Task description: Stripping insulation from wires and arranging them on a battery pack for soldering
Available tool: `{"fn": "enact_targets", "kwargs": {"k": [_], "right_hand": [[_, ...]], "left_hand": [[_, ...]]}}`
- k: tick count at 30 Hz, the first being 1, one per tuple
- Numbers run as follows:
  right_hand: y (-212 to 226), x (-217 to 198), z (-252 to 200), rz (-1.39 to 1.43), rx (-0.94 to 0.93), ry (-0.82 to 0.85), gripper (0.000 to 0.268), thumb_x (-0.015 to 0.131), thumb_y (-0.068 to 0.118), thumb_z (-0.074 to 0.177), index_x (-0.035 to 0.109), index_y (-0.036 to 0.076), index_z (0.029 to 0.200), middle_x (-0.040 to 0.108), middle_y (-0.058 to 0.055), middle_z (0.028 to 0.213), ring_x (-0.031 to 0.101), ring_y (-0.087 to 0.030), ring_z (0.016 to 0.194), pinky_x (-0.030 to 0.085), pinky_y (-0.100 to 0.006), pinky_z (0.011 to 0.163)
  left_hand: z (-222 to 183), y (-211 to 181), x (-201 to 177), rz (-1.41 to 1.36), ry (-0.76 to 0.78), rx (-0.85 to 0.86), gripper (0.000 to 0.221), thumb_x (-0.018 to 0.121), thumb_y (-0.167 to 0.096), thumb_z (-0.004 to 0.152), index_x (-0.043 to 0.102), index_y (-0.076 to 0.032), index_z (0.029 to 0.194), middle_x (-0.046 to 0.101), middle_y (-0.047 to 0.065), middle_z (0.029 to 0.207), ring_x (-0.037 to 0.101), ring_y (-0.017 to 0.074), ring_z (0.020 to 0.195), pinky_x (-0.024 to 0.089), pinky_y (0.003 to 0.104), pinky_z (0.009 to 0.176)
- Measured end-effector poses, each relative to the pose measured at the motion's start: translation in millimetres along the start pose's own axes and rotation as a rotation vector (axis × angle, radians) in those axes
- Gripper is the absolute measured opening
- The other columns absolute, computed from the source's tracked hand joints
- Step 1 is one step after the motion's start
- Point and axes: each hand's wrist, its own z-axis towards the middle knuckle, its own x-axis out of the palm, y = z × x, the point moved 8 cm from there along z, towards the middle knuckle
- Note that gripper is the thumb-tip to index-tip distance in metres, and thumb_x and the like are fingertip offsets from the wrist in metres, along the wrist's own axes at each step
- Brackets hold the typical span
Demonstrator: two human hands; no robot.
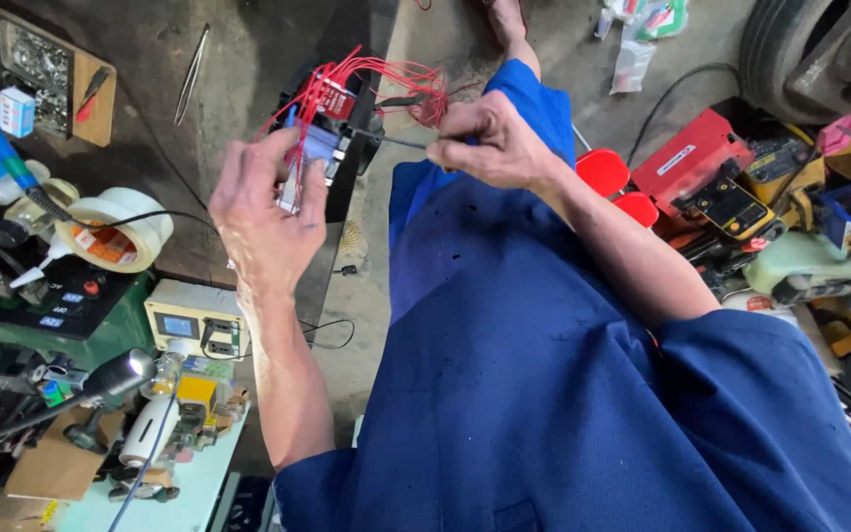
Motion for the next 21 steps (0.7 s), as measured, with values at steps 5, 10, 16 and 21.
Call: {"fn": "enact_targets", "kwargs": {"k": [5,10,16,21], "right_hand": [[6,25,-2,-0.009,-0.180,0.073,0.040,0.071,0.003,0.094,0.052,0.008,0.060,0.042,-0.008,0.053,0.045,-0.021,0.051,0.038,-0.034,0.054],[6,64,-10,-0.130,-0.388,0.151,0.042,0.069,0.009,0.097,0.047,0.013,0.061,0.046,-0.005,0.054,0.056,-0.030,0.052,0.046,-0.038,0.056],[-7,22,-23,-0.151,-0.301,0.086,0.040,0.071,0.005,0.095,0.049,0.006,0.062,0.045,-0.013,0.057,0.056,-0.040,0.057,0.045,-0.047,0.059],[38,-34,-3,-0.250,-0.345,-0.053,0.042,0.074,0.006,0.102,0.054,0.009,0.065,0.043,-0.007,0.060,0.051,-0.031,0.059,0.045,-0.039,0.067]], "left_hand": [[-4,-1,11,-0.099,0.034,-0.050,0.059,0.099,-0.018,0.078,0.067,-0.016,0.128,0.053,0.006,0.095,0.064,0.0277,0.083,0.057,0.042,0.072],[-3,-7,24,0.009,0.009,0.004,0.048,0.083,-0.005,0.093,0.069,-0.022,0.135,0.048,0.005,0.088,0.057,0.0237,0.078,0.055,0.039,0.075],[-2,-3,26,-0.023,0.010,-0.009,0.044,0.086,-0.006,0.091,0.073,-0.022,0.130,0.051,0.005,0.086,0.059,0.0247,0.078,0.055,0.039,0.076],[-6,3,26,-0.040,0.006,-0.013,0.040,0.086,-0.009,0.090,0.073,-0.019,0.127,0.051,0.005,0.086,0.059,0.0243,0.079,0.056,0.039,0.073]]}}
